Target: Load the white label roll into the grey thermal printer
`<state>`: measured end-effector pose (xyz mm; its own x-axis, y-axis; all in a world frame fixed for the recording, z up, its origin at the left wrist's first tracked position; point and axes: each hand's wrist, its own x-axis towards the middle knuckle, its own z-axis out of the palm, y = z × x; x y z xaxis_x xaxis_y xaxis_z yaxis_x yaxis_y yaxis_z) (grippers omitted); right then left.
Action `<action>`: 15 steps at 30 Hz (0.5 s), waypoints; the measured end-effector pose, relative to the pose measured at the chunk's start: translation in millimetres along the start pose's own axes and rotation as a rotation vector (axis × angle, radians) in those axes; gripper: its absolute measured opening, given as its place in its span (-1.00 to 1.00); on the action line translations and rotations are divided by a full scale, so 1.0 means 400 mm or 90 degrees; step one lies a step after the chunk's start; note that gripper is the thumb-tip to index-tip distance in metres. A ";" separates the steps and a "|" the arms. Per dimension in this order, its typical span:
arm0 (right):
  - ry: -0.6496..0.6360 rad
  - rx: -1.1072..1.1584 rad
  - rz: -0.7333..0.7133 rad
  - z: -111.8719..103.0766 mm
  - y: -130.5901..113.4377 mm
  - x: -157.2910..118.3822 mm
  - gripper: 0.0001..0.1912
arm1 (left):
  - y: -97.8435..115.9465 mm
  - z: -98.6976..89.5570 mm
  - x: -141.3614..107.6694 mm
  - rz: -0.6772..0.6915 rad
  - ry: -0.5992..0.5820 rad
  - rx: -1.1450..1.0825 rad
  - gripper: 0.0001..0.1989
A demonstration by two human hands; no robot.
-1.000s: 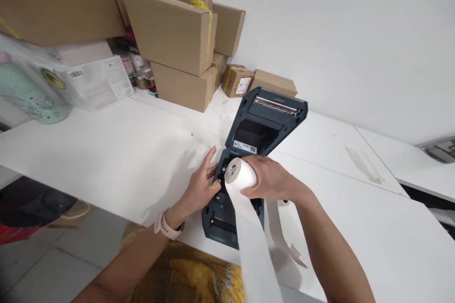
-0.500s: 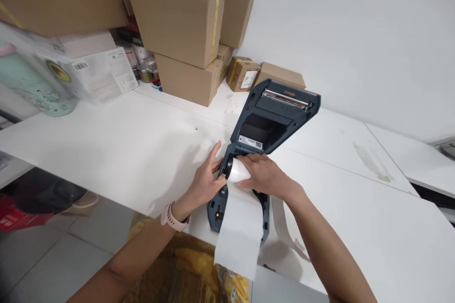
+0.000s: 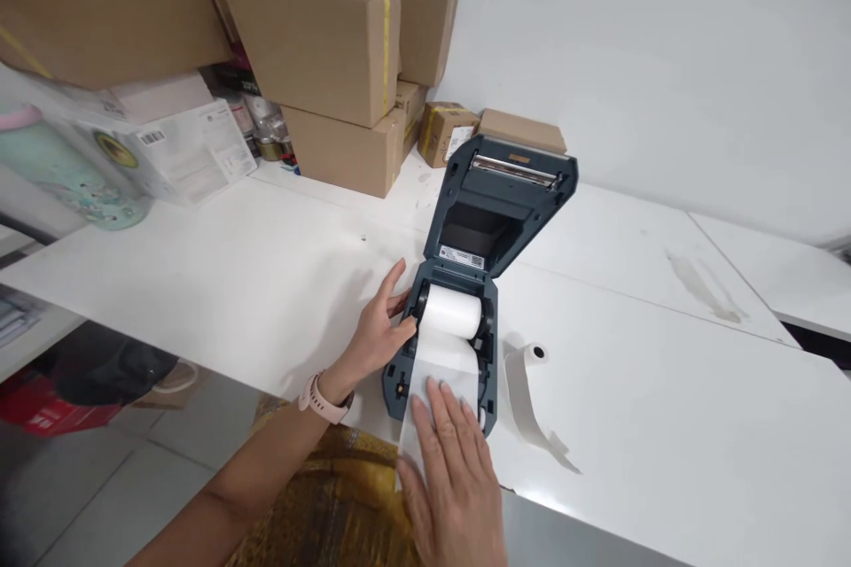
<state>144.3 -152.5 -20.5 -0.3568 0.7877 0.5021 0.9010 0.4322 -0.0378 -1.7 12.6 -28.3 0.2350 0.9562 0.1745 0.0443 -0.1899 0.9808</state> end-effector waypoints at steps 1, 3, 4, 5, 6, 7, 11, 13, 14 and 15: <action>0.012 0.007 0.005 0.004 -0.007 -0.010 -0.47 | 0.001 0.000 -0.003 -0.007 -0.004 0.001 -0.11; 0.036 0.015 0.011 0.015 -0.010 -0.027 -0.51 | 0.004 -0.002 -0.004 0.007 -0.007 0.022 -0.12; 0.045 0.016 0.010 0.020 -0.006 -0.035 -0.53 | 0.009 -0.004 0.002 0.027 -0.003 0.038 -0.13; 0.052 0.016 0.002 0.026 0.000 -0.043 -0.53 | 0.017 -0.008 0.014 0.052 0.004 0.052 -0.14; 0.059 0.015 -0.012 0.032 0.007 -0.051 -0.53 | 0.031 -0.013 0.035 0.078 0.012 0.061 -0.17; 0.063 0.011 -0.033 0.039 0.014 -0.058 -0.51 | 0.051 -0.020 0.065 0.101 0.022 0.062 -0.19; 0.066 -0.016 -0.087 0.065 0.038 -0.082 -0.50 | 0.187 -0.044 0.272 0.201 0.073 -0.012 -0.28; 0.069 -0.022 -0.085 0.076 0.042 -0.088 -0.47 | 0.267 -0.042 0.389 0.178 0.046 -0.056 -0.36; 0.075 -0.021 -0.081 0.080 0.042 -0.090 -0.45 | 0.301 -0.036 0.438 0.135 -0.002 -0.071 -0.40; 0.080 -0.020 -0.078 0.083 0.040 -0.090 -0.43 | 0.330 -0.027 0.478 0.088 -0.059 -0.082 -0.41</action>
<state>163.6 -159.4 -67.7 -0.4329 0.6674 0.6059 0.8601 0.5070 0.0561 38.5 172.9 135.5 0.3190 0.8972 0.3054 -0.1175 -0.2823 0.9521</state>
